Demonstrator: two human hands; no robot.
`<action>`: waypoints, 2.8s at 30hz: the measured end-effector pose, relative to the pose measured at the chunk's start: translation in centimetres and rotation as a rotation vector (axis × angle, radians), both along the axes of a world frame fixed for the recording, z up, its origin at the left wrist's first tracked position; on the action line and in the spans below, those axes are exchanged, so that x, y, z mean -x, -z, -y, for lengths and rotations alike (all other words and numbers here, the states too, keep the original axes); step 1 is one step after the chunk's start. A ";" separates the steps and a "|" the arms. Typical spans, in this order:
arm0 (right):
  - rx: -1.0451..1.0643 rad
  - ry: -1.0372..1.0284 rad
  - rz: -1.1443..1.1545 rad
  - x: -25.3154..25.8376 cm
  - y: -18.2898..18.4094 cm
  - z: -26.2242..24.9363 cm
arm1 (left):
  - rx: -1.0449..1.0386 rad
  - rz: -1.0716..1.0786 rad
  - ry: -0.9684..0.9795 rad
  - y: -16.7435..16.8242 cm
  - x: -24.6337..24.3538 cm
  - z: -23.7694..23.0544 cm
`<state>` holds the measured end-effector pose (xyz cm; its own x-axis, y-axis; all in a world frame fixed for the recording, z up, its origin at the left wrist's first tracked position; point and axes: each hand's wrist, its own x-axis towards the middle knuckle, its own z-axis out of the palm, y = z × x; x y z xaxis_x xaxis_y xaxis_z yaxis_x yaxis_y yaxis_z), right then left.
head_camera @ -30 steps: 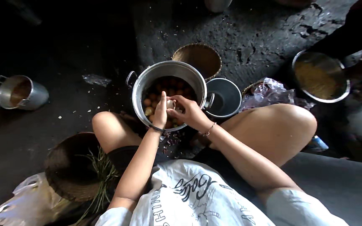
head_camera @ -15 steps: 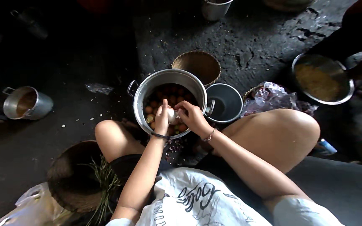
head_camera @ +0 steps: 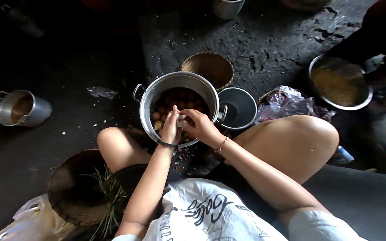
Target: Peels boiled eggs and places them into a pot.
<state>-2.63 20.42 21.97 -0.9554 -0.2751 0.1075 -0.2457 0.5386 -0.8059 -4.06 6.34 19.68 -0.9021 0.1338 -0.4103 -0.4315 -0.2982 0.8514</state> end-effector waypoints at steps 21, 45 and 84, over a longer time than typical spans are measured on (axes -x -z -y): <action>0.012 0.075 -0.018 -0.2 -0.3 -0.1 | -0.049 0.055 0.081 -1.1 -0.1 0.3; -0.303 0.160 0.134 1.0 -0.3 -0.6 | 0.302 -0.013 0.138 0.0 0.3 1.5; -0.739 0.019 0.543 14.7 7.5 4.7 | 1.142 -0.447 0.764 -1.2 0.4 8.0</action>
